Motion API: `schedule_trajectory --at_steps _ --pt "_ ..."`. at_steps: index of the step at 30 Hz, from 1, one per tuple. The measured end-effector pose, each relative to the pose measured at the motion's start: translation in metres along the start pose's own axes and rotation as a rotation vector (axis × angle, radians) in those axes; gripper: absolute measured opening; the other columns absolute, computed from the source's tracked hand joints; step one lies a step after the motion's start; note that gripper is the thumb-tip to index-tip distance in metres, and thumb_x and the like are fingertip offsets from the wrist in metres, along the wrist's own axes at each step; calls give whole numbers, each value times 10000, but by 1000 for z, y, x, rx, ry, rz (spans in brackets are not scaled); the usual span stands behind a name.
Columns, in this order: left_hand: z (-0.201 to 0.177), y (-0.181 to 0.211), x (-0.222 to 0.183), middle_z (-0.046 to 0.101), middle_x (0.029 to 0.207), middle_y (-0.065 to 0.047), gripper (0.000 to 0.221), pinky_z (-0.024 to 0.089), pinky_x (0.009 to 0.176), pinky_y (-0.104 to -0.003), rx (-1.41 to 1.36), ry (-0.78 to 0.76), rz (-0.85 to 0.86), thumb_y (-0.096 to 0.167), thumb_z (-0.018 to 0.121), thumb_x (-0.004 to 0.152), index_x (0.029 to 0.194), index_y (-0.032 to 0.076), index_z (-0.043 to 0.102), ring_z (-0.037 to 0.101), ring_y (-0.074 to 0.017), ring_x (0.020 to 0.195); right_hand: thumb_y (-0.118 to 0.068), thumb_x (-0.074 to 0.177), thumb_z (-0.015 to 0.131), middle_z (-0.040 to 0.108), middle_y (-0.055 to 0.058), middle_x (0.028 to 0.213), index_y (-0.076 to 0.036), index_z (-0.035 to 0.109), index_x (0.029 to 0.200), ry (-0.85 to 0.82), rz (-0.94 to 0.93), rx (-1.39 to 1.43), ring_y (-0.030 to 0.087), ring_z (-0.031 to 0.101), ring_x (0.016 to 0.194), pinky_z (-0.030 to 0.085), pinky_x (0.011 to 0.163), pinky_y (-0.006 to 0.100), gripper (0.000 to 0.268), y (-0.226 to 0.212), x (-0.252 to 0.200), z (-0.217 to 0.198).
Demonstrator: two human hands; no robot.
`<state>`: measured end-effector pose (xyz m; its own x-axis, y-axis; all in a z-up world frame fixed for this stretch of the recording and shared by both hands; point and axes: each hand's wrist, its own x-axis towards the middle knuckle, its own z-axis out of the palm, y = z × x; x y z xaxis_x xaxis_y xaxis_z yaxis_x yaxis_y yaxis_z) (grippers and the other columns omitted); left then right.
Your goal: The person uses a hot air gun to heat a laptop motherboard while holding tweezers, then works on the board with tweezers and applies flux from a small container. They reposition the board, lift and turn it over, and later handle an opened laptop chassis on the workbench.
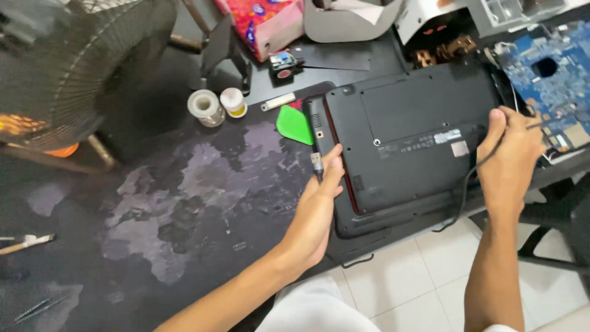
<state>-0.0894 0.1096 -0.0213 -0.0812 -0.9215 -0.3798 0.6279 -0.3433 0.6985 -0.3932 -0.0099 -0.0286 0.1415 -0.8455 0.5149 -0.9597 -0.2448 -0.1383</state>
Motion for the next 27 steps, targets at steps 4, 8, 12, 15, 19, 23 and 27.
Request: schedule_trajectory --at_steps 4,8,12,15,19,23,27 --pt "3 0 -1 356 1652 -52 700 198 1200 -364 41 18 -24 488 401 1013 1590 97 333 294 -186 1500 -164 1227 515 630 296 1059 92 677 1168 -6 3 -5 461 570 1071 433 1057 538 309 5 -1 2" --pt "0 -17 -1 386 1639 -75 671 176 1226 -334 -74 70 43 439 432 1027 1582 76 329 293 -181 1528 -192 1221 520 631 308 1067 104 692 1151 -15 26 10 471 576 1098 430 994 540 349 10 -5 11" --pt "-3 -24 -5 381 1635 -72 648 196 1224 -330 43 163 149 422 430 1035 1564 53 369 302 -186 1523 -217 1229 520 628 302 1057 101 685 1156 1 26 28 469 575 1071 440 979 539 366 19 -9 22" --pt "-8 -21 -7 355 1638 -67 632 181 1230 -338 -48 150 129 427 412 1042 1565 80 346 271 -180 1533 -209 1239 548 635 283 1062 89 668 1119 19 -29 -1 454 587 1083 444 984 531 342 13 -16 25" --pt "-22 -20 -11 358 1627 -98 593 190 1219 -359 -111 273 230 416 409 1044 1536 84 414 275 -202 1510 -220 1223 619 651 255 1002 91 598 1095 27 -31 147 396 626 964 486 911 473 338 -1 -34 22" --pt "-40 -12 -17 349 1547 -148 596 235 1199 -367 8 432 160 413 391 1034 1562 138 399 351 -244 1420 -231 1219 614 652 227 902 100 600 1094 7 101 269 339 618 861 496 828 417 354 -24 -52 21" --pt "-55 -11 -36 497 1510 -158 620 309 1164 -393 44 455 263 442 411 1032 1537 82 388 450 -255 1383 -210 1243 554 653 219 897 58 718 1038 -33 -31 246 278 622 848 479 857 403 375 -72 -59 13"
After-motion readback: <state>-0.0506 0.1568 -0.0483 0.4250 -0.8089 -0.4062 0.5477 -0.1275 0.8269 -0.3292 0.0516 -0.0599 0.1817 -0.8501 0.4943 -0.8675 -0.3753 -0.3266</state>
